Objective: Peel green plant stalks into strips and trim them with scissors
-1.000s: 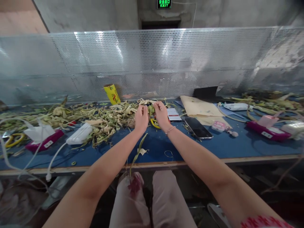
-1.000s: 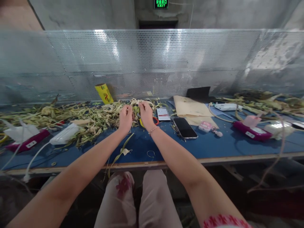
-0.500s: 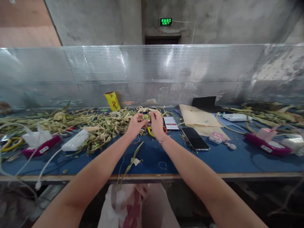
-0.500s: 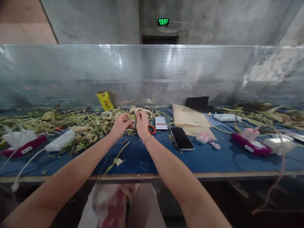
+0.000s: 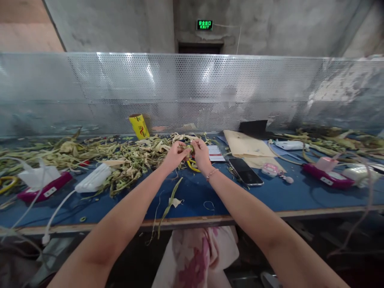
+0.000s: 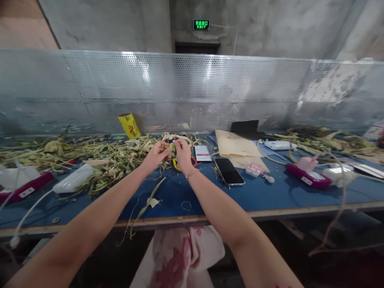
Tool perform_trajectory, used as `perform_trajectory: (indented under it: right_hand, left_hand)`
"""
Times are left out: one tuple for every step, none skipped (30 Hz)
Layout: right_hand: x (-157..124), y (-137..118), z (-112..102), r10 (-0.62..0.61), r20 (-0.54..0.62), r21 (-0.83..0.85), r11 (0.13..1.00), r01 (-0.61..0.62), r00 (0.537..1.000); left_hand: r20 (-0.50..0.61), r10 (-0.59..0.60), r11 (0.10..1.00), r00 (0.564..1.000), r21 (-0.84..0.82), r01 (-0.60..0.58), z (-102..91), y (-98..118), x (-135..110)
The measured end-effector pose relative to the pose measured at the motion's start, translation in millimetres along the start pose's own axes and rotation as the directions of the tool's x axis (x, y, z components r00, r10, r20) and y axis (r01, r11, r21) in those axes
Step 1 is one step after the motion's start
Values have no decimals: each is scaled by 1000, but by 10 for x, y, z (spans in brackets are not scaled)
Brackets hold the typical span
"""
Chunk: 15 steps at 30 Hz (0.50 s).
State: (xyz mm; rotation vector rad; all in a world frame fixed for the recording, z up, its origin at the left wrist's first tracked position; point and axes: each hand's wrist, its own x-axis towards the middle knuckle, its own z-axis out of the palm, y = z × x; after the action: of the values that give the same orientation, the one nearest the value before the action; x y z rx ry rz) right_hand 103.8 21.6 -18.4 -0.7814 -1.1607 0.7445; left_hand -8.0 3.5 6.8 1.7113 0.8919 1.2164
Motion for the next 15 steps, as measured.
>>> perform_trajectory:
  right_hand:
    - [-3, -8, 5, -7, 12, -12, 1000, 7, 1000]
    - [-7, -12, 10, -17, 20, -30, 999, 18, 1000]
    - [-10, -13, 15, -32, 23, -54, 998, 33, 999]
    - [-15, -10, 19, -49, 23, -79, 996, 51, 999]
    - [-21, -5, 24, -67, 21, -105, 992, 69, 998]
    - [-28, 0, 28, -84, 20, -130, 988, 86, 996]
    - [-38, 5, 34, -98, 18, -150, 984, 100, 995]
    - [-51, 9, 41, -105, 15, -162, 981, 106, 994]
    - [-65, 11, 50, -104, 7, -166, 981, 104, 995]
    - [-80, 11, 59, -93, -3, -163, 982, 91, 996]
    - [-94, 11, 67, -75, -4, -159, 984, 74, 997]
    - [-105, 9, 73, -57, 11, -166, 984, 58, 998]
    - [-113, 7, 75, -44, 42, -190, 981, 51, 998]
    - [-116, 6, 73, -42, 81, -233, 971, 60, 996]
    - [-114, 5, 65, -53, 121, -291, 953, 86, 991]
  left_hand:
    - [-34, -6, 1000, 999, -25, 5, 11, -11, 3]
    - [-68, -14, 999, 998, -40, 12, 21, -22, 7]
    - [-100, -21, 999, 995, -45, 16, 29, -33, 10]
    - [-121, -24, 999, 992, -41, 19, 34, -44, 12]
    - [-139, -22, 999, 990, -34, 17, 35, -53, 14]
    - [-155, -14, 1000, 988, -17, 11, 34, -62, 14]
    - [-172, 3, 1000, 985, 13, -1, 29, -69, 14]
    - [-201, 30, 998, 979, 55, -19, 21, -76, 13]
    - [-237, 62, 994, 970, 101, -39, 12, -84, 14]
    - [-280, 97, 988, 955, 146, -57, 2, -95, 17]
    - [-330, 124, 983, 936, 172, -70, -7, -110, 22]
    - [-372, 138, 981, 918, 178, -76, -16, -130, 30]
    - [-409, 142, 983, 901, 168, -78, -22, -155, 40]
    - [-433, 138, 985, 891, 153, -79, -25, -184, 52]
    - [-441, 136, 987, 887, 138, -83, -25, -214, 64]
